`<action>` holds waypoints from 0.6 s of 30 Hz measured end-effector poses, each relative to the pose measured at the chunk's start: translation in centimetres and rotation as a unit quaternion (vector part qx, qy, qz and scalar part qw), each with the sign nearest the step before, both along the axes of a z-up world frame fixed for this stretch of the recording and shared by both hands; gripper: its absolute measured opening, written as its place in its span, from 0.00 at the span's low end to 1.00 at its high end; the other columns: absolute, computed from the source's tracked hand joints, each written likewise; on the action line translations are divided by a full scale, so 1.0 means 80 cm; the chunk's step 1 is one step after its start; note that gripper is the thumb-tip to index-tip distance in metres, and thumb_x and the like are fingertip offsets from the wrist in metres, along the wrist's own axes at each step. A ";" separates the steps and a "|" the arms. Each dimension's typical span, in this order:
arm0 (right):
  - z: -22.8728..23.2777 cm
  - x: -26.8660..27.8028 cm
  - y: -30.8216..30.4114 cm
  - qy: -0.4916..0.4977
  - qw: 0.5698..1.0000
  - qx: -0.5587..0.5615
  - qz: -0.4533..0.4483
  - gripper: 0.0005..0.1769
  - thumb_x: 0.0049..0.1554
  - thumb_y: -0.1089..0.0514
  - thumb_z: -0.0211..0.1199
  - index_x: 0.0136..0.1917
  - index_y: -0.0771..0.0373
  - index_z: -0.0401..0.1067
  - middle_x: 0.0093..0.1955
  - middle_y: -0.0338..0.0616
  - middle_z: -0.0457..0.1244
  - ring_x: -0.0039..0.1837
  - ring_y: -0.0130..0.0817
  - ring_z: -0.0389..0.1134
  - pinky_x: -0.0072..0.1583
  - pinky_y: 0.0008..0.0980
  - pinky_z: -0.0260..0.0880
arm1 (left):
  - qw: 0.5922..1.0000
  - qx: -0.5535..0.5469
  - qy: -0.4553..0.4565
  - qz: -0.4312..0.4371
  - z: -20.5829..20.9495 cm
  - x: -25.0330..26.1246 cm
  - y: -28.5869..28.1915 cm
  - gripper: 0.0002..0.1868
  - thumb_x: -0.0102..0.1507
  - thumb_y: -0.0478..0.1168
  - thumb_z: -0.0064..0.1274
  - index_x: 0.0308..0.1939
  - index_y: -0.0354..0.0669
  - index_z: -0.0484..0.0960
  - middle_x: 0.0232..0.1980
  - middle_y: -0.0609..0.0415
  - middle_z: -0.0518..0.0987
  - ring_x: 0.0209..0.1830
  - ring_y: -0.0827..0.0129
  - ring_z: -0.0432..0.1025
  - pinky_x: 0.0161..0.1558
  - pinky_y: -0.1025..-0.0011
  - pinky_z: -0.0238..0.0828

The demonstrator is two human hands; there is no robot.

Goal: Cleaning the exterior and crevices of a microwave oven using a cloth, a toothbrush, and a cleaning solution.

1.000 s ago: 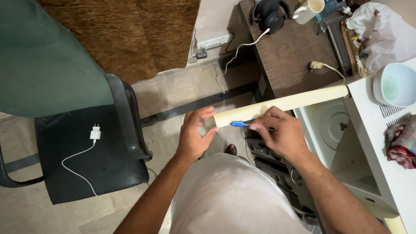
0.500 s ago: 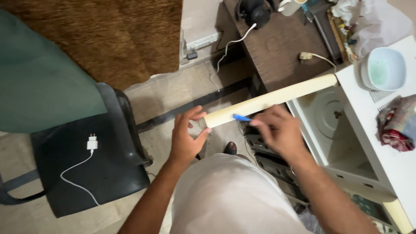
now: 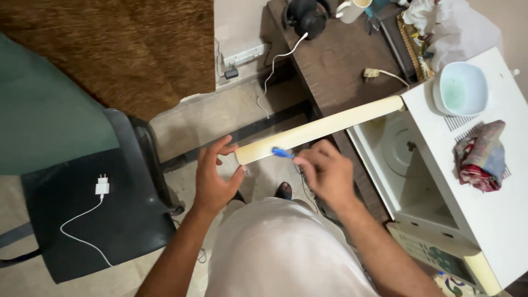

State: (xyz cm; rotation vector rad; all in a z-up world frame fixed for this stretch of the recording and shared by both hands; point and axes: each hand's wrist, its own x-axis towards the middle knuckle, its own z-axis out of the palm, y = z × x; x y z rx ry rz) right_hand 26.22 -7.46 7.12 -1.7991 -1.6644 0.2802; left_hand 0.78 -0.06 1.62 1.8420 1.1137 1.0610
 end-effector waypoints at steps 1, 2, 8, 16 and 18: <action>0.002 0.002 0.000 0.000 1.000 0.001 0.001 0.03 0.56 0.57 0.71 0.44 0.57 0.82 0.41 0.40 0.67 0.40 0.35 0.70 0.43 0.33 0.71 | 1.000 0.001 0.000 0.001 0.001 0.002 -0.001 0.40 0.54 0.33 0.66 0.69 0.46 0.69 0.57 0.57 0.82 0.57 0.66 0.70 0.51 0.67 0.66; 0.005 0.004 0.001 0.003 1.000 -0.001 -0.003 0.05 0.55 0.56 0.73 0.44 0.58 0.82 0.41 0.41 0.67 0.39 0.37 0.70 0.42 0.34 0.70 | 1.000 0.004 0.001 0.004 0.002 0.003 -0.001 0.39 0.54 0.33 0.65 0.69 0.46 0.69 0.57 0.57 0.82 0.57 0.65 0.70 0.52 0.67 0.66; -0.006 0.052 -0.012 0.011 0.999 0.003 -0.049 0.05 0.56 0.56 0.72 0.45 0.57 0.81 0.40 0.42 0.66 0.38 0.36 0.68 0.41 0.35 0.69 | 1.000 -0.006 0.001 0.014 0.003 0.007 -0.011 0.38 0.55 0.32 0.58 0.70 0.44 0.68 0.59 0.55 0.81 0.58 0.63 0.68 0.55 0.64 0.63; -0.011 0.084 -0.015 0.030 0.998 0.002 -0.062 0.03 0.55 0.59 0.73 0.44 0.59 0.82 0.38 0.43 0.65 0.36 0.37 0.67 0.40 0.34 0.67 | 0.997 -0.012 0.009 0.070 0.006 0.027 -0.025 0.35 0.57 0.37 0.56 0.70 0.42 0.69 0.60 0.51 0.81 0.59 0.62 0.67 0.55 0.65 0.62; -0.015 0.108 -0.022 0.015 0.996 0.028 -0.083 0.06 0.56 0.58 0.74 0.45 0.62 0.80 0.39 0.44 0.64 0.39 0.38 0.67 0.43 0.34 0.67 | 0.996 0.003 0.009 0.093 0.003 0.035 -0.030 0.32 0.62 0.41 0.57 0.70 0.41 0.70 0.60 0.50 0.80 0.59 0.63 0.69 0.56 0.66 0.62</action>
